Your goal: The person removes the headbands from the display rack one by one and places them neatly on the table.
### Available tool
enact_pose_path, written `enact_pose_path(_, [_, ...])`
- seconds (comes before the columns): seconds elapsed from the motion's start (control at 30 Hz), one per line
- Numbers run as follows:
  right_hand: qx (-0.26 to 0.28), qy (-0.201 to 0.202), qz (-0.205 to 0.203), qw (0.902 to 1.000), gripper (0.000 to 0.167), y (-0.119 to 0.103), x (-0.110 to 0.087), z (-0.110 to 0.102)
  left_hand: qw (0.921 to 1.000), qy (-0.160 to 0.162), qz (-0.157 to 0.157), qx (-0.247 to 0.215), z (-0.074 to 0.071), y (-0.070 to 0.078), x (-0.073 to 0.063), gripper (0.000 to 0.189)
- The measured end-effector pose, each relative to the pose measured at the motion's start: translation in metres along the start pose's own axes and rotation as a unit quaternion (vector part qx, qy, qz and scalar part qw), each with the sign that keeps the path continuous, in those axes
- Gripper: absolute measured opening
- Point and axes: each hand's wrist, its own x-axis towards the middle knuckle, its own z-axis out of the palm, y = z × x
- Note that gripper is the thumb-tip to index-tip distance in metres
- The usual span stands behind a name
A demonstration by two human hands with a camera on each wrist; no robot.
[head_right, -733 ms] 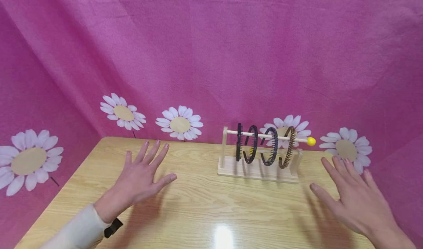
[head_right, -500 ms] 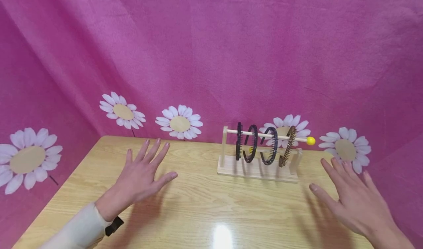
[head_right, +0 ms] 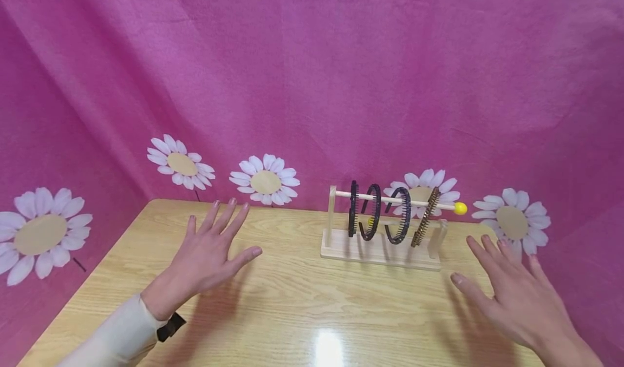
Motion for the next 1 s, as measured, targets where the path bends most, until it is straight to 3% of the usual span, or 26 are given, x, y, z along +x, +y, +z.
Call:
enact_pose_path(0.23, [0.02,-0.006,0.001,0.9998,0.078,-0.003,0.004,0.005,1.0,0.002,0.001,-0.009,0.001,0.0,0.003,0.093])
enact_pose_path(0.6, [0.082,-0.034,0.017,0.9959,0.071,-0.007,0.012,0.033,0.999,0.024,0.01,-0.036,0.0,0.004,0.007,0.095])
enact_pose_path(1.0, [0.138,-0.108,0.048,0.9834,0.073,-0.015,0.026,0.068,0.9907,0.069,0.023,-0.115,0.005,0.021,0.014,0.087])
